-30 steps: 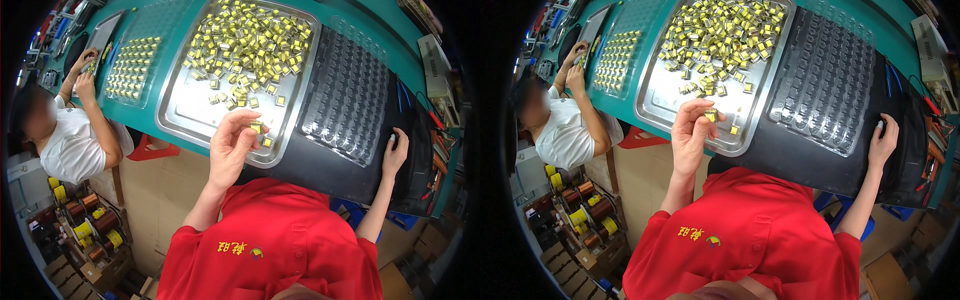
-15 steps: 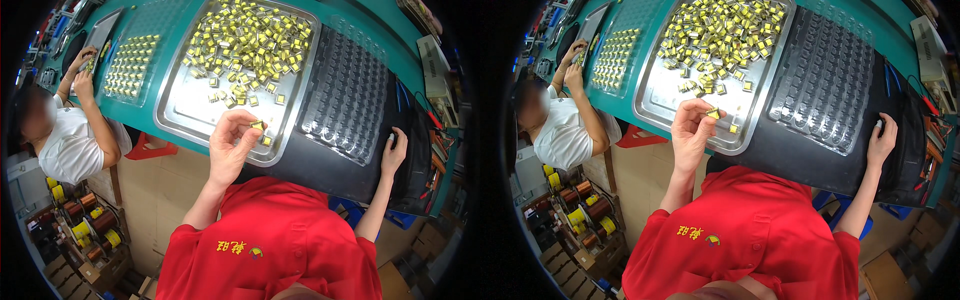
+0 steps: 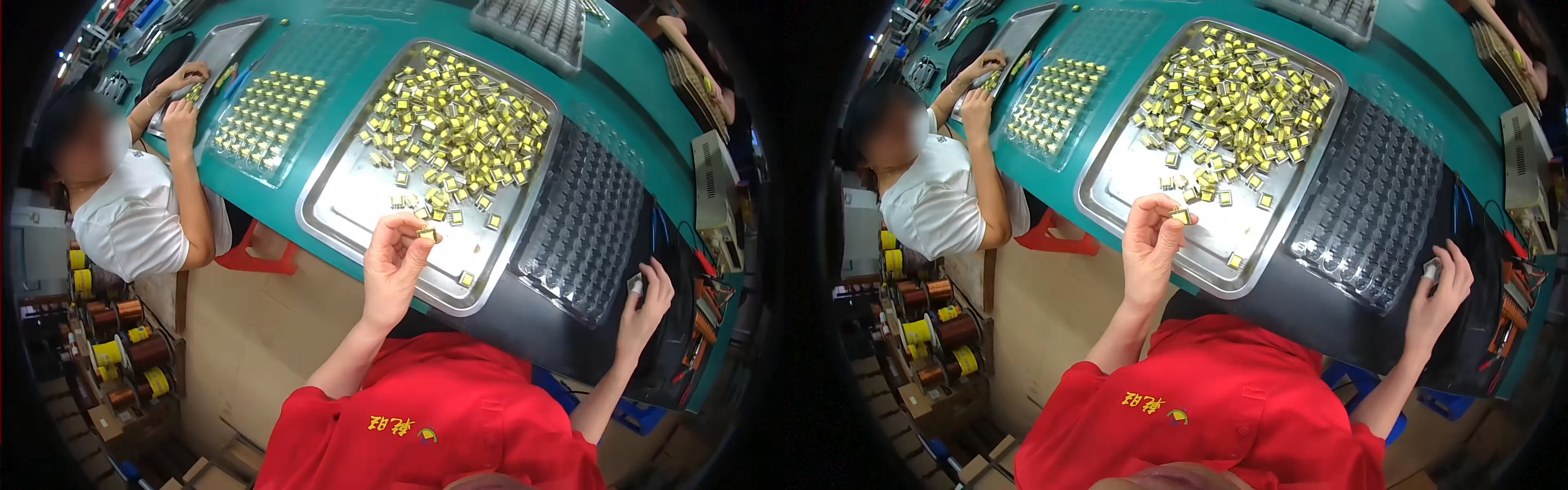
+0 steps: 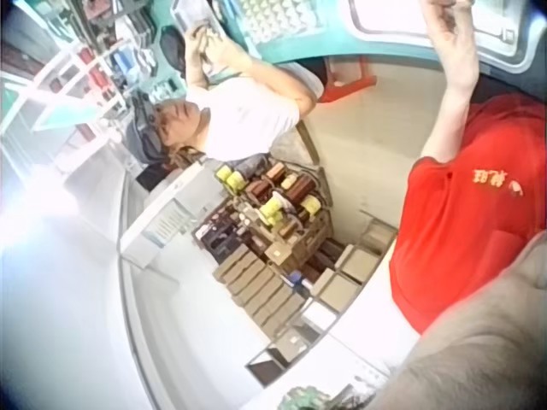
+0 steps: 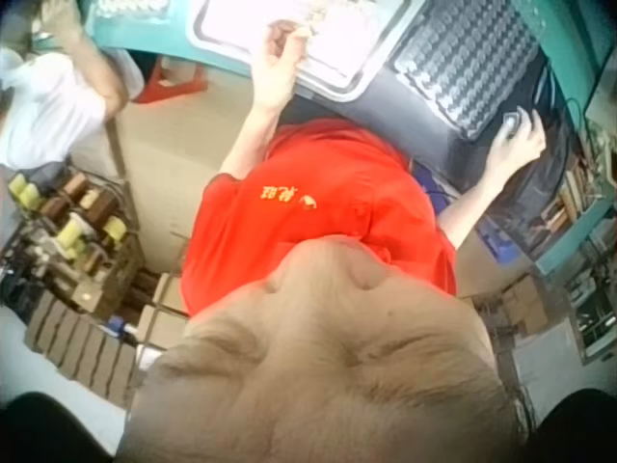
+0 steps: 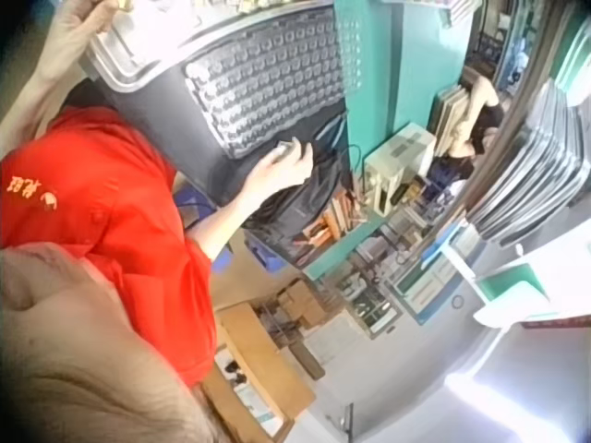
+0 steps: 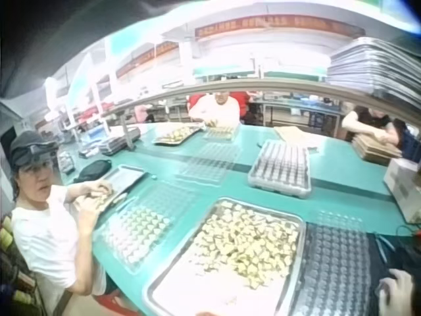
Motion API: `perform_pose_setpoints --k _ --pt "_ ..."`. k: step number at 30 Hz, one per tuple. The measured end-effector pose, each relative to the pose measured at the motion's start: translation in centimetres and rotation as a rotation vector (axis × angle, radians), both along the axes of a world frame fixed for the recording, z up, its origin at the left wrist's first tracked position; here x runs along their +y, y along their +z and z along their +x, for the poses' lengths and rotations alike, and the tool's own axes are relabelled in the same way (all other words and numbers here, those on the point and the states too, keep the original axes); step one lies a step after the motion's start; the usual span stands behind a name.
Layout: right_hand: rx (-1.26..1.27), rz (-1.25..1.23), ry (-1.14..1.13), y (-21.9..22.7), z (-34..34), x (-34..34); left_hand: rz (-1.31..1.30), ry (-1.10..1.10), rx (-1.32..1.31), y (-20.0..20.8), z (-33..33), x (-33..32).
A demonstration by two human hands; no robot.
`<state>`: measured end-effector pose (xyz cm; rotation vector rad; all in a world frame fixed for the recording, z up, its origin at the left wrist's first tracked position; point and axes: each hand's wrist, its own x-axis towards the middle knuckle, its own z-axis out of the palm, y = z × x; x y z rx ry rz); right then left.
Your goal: The person is sitting at a workbench in a factory, picking up small yellow components and applying small label strips or tape to them before placing them into a tray.
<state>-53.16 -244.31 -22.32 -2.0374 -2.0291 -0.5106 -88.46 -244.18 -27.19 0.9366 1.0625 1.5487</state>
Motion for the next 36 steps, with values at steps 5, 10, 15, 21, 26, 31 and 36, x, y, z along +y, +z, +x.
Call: perform_pose_setpoints --k 5,10,15,21,26,31,36 --pt "0.851 -0.054 0.650 1.6 -13.0 2.0 -0.027 0.007 -0.074 -0.2 -0.7 0.0" --pt "0.682 -0.053 0.953 1.0 -20.0 3.6 0.006 -0.024 -0.141 -0.6 -0.2 -0.2" --pt "0.611 -0.009 1.030 -0.4 -21.5 4.4 0.025 -0.006 -0.150 -1.0 -0.9 0.0" --pt "0.456 0.095 1.013 -1.4 -22.1 4.3 0.011 0.009 -0.131 -2.0 -1.3 0.0" --pt "0.384 0.089 1.038 -1.7 -22.2 4.4 0.032 -0.034 -0.130 -2.0 -1.5 0.1" --pt "0.475 0.048 1.020 -1.7 -22.3 4.5 0.027 -0.054 -0.131 -2.1 -1.4 0.4" --pt "0.571 0.037 1.027 -2.4 -22.3 4.8 0.010 -0.077 -0.166 -2.4 -1.3 0.5"
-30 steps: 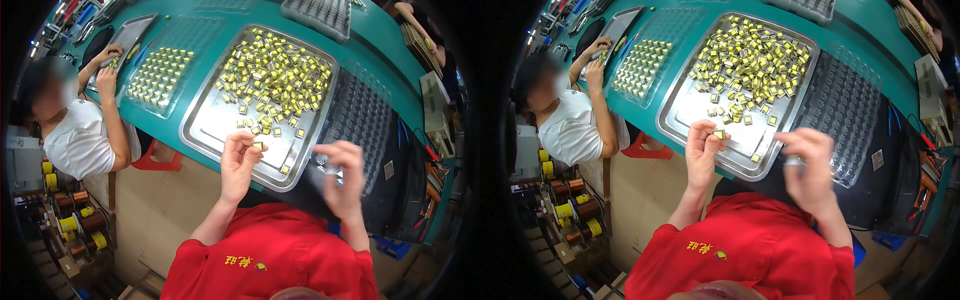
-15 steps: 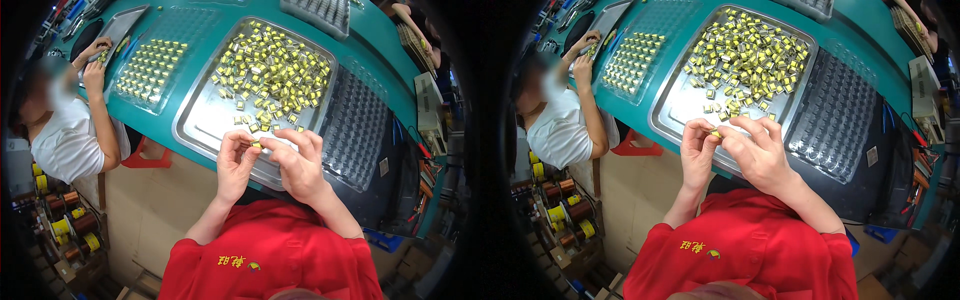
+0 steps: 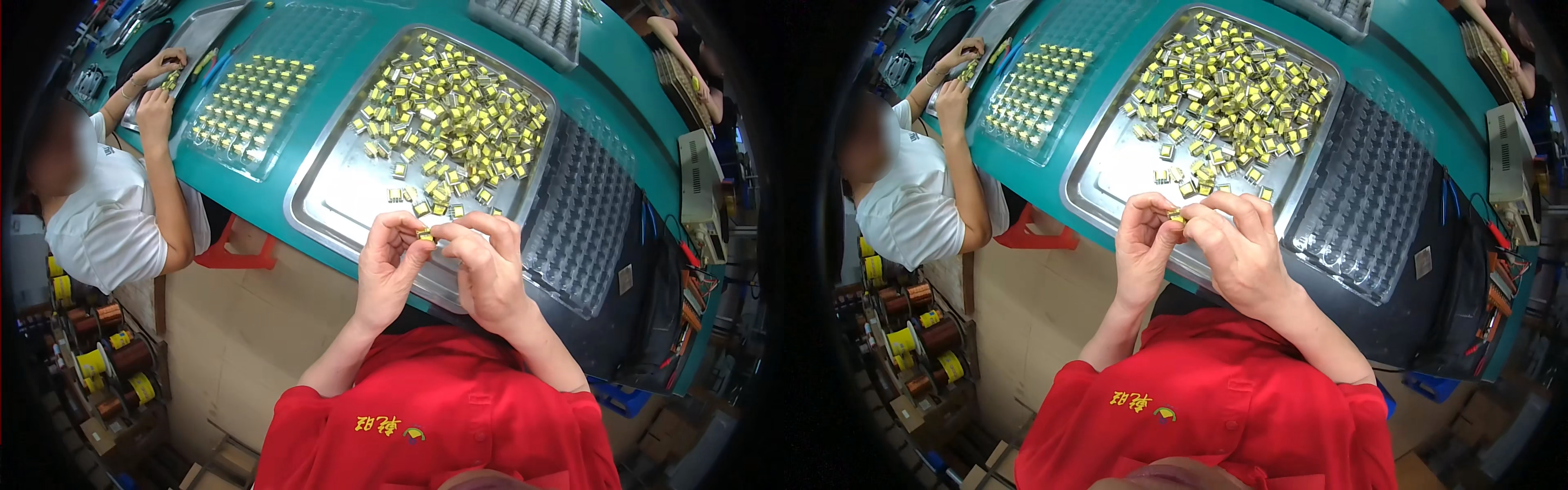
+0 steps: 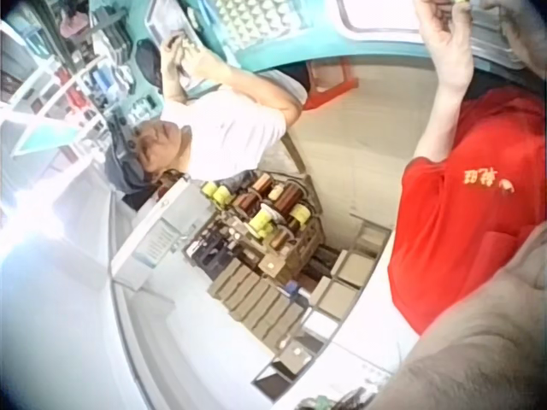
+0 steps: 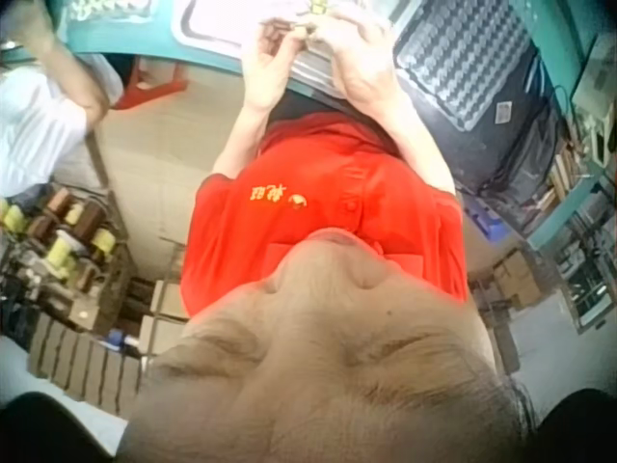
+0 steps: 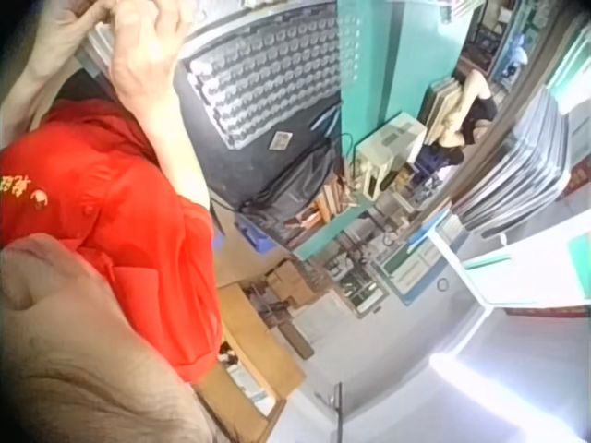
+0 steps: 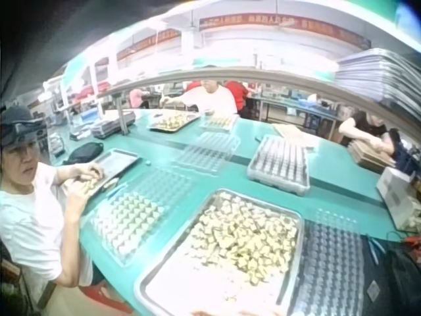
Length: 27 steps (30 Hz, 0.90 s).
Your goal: The person is sitting at a workbench in a factory, picking up small yellow components and applying small label strips or tape to them before placing them into a tray.
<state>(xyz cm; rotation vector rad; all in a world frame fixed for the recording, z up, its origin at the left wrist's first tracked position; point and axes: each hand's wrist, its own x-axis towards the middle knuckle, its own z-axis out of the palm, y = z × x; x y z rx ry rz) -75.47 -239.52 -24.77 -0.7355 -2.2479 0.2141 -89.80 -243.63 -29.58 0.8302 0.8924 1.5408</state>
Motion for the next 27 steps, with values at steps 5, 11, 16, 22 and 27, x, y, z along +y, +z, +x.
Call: perform_pose_setpoints --k 5,11,16,22,27 --pt "0.164 -0.283 0.005 0.8 -0.2 -0.8 -0.041 -0.057 -0.077 0.7 -1.5 -0.6" --pt "0.006 -0.385 -0.103 2.3 3.9 -2.5 0.054 0.277 0.182 2.3 -5.8 -1.0" --pt "0.040 -0.454 -0.149 1.0 7.1 -5.5 0.119 0.623 0.415 2.2 -10.0 -0.3" --pt "0.014 -0.336 -0.198 -2.1 7.0 -8.0 0.002 0.602 0.324 1.0 -10.4 -0.3" --pt "0.026 -0.360 -0.162 -2.3 7.5 -7.7 -0.008 0.585 0.289 0.1 -9.2 -0.4"
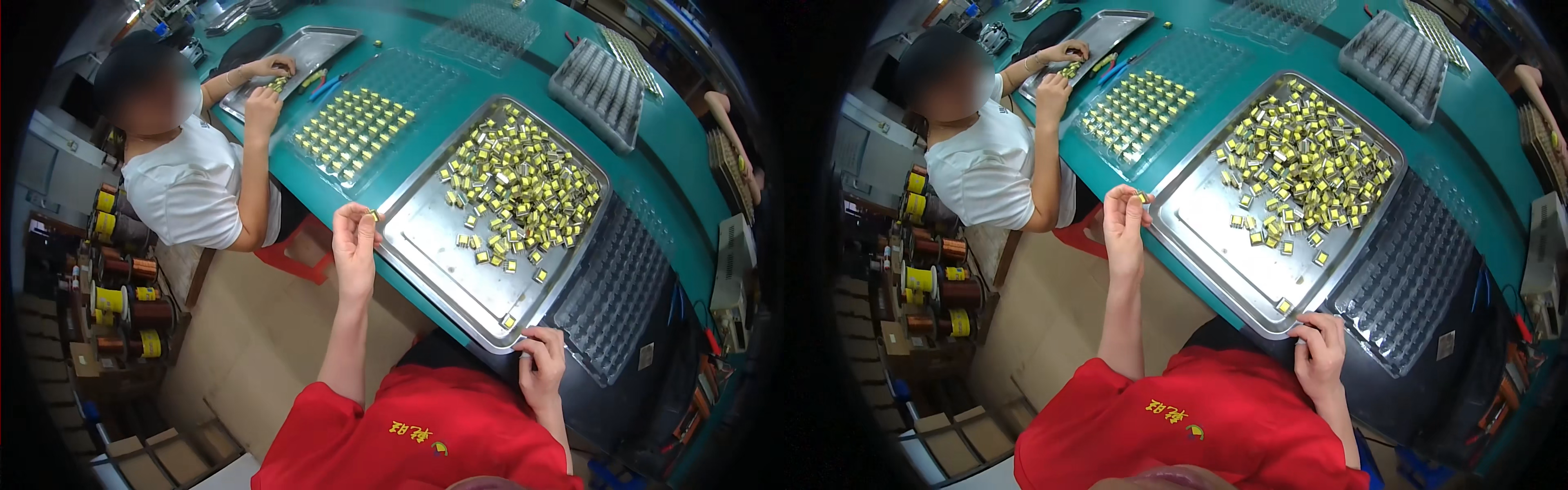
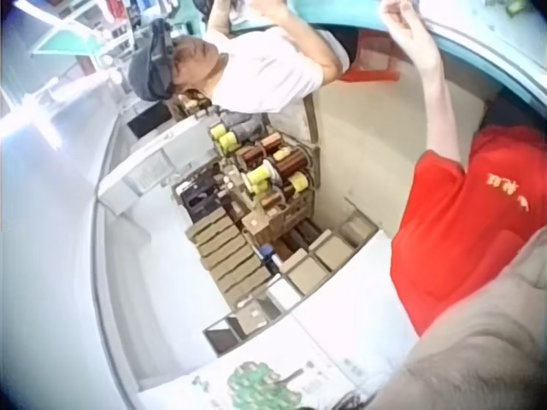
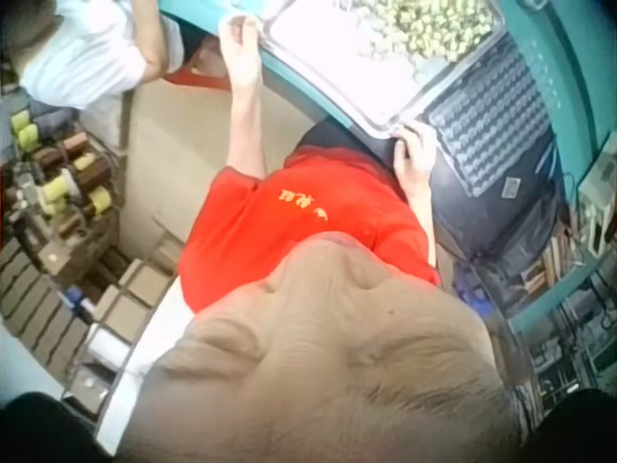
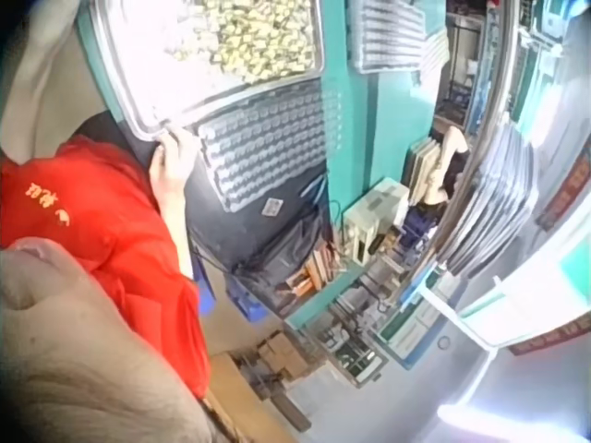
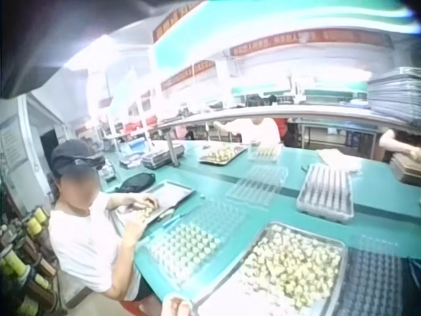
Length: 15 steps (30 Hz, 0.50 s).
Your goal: The person is sitting at a workbench in a factory, picking up small yellow components and applying small label strips or tape to them before placing them into a tray.
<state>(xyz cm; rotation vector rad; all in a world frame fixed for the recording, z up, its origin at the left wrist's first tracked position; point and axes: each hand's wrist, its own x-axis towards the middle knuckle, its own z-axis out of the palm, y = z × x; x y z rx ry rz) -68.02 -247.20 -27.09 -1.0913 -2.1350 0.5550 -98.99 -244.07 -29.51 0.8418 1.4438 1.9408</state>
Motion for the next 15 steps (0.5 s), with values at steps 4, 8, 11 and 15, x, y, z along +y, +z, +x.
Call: perform_pose_setpoints --k 4,8,11,15 --pt "0.044 -0.012 -0.003 0.5 -0.5 -0.2 0.002 0.026 0.041 0.7 -0.2 -0.2" --pt "0.052 -0.014 -0.009 0.8 -0.2 -0.7 -0.030 0.001 0.084 1.1 0.4 -0.5" --pt "0.184 -0.085 -0.011 0.8 0.6 -1.1 -0.041 -0.085 0.125 2.1 2.3 -1.1" --pt "0.645 -0.488 -0.091 2.2 0.5 0.3 -0.179 -0.463 0.151 4.1 6.5 -2.1"
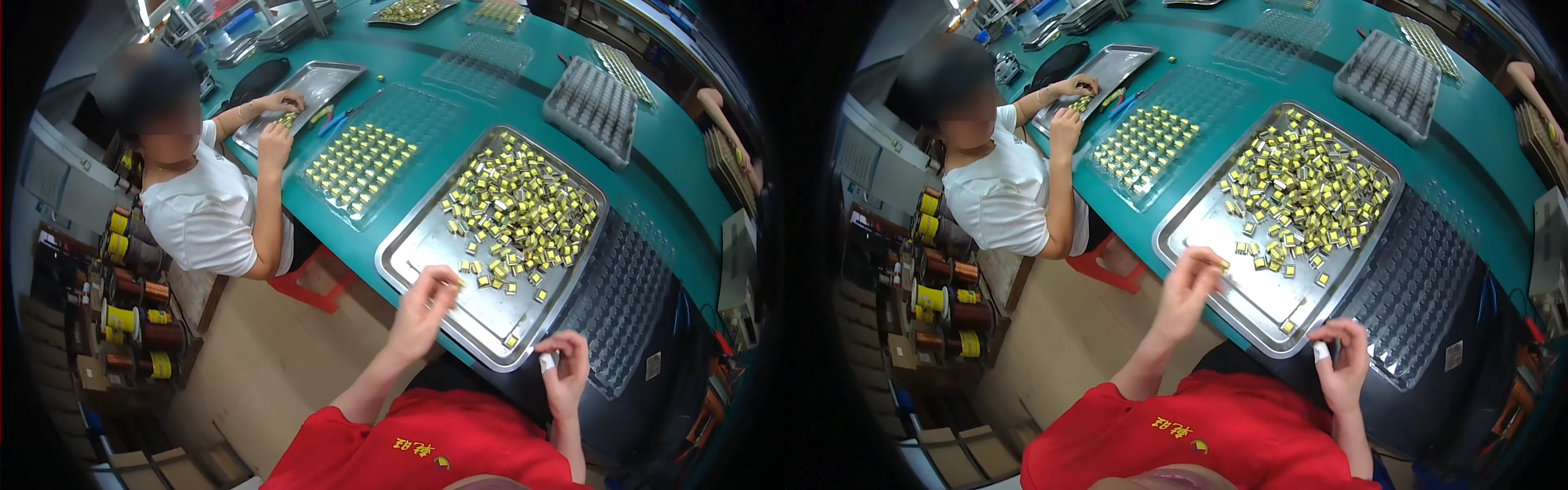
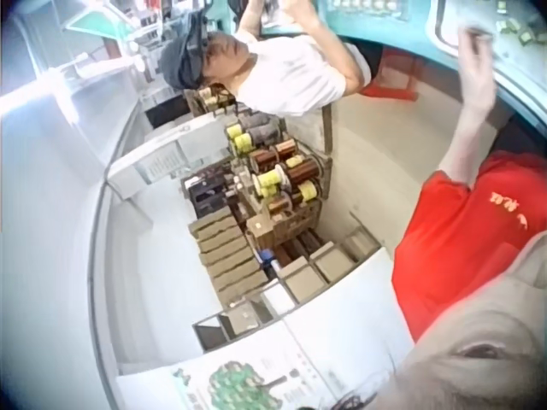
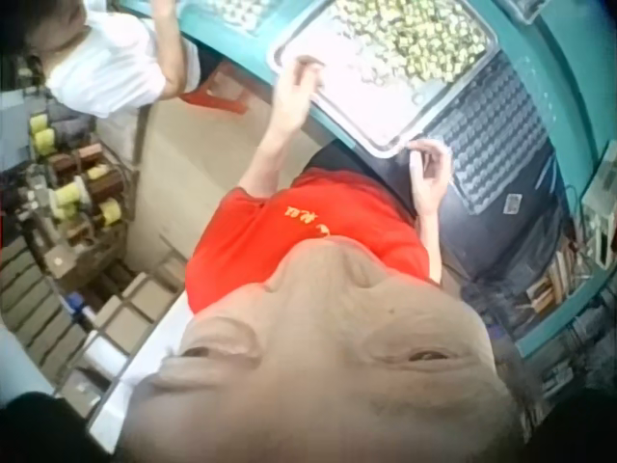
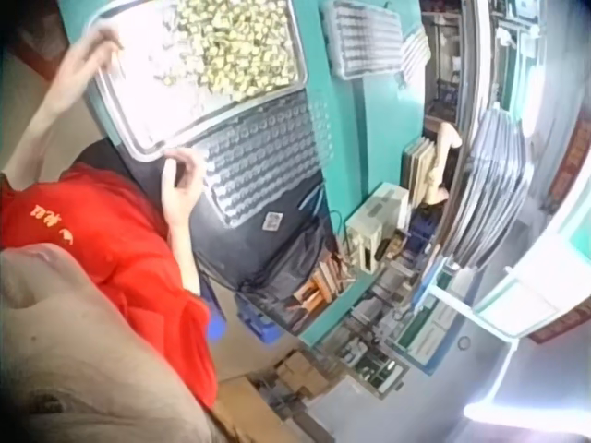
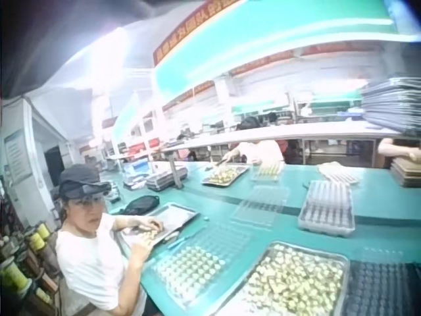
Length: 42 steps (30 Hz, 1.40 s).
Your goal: The person is sitting at a workbench in a factory, picking up small yellow components and applying small label strips or tape to them before placing them into a tray.
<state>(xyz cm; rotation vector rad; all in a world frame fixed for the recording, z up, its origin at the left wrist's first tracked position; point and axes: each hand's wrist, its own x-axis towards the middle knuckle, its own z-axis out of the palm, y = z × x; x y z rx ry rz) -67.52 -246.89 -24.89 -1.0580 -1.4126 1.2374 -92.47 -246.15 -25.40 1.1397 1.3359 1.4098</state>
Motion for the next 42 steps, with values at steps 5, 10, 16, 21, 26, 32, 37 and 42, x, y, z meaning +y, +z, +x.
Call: perform_pose_setpoints --k 5,10,16,21,26,32,37,42 --pt "-0.355 0.230 0.122 2.1 -2.2 3.6 -0.002 0.002 0.075 -0.1 0.3 1.7" --pt "-0.362 0.278 0.133 2.3 -1.9 4.1 0.128 0.160 0.064 1.1 -8.1 9.3" --pt "-0.419 0.305 0.092 2.1 -1.1 5.0 0.200 0.102 0.322 1.0 -17.4 22.4" --pt "-0.598 0.423 0.124 1.7 -1.0 5.8 0.129 0.180 0.355 -2.0 -20.9 33.8" --pt "-0.684 0.446 0.152 1.3 -0.3 7.1 0.175 0.398 0.714 -3.0 -22.8 42.4" --pt "-0.776 0.428 0.152 2.0 0.4 8.2 0.128 0.437 0.496 -5.1 -25.6 48.5" --pt "-0.741 0.434 0.165 2.4 -0.1 8.2 0.064 0.436 0.588 -5.3 -27.8 49.8" --pt "-0.717 0.442 0.139 1.8 -0.9 8.6 0.082 0.417 1.033 -6.2 -28.3 49.3"
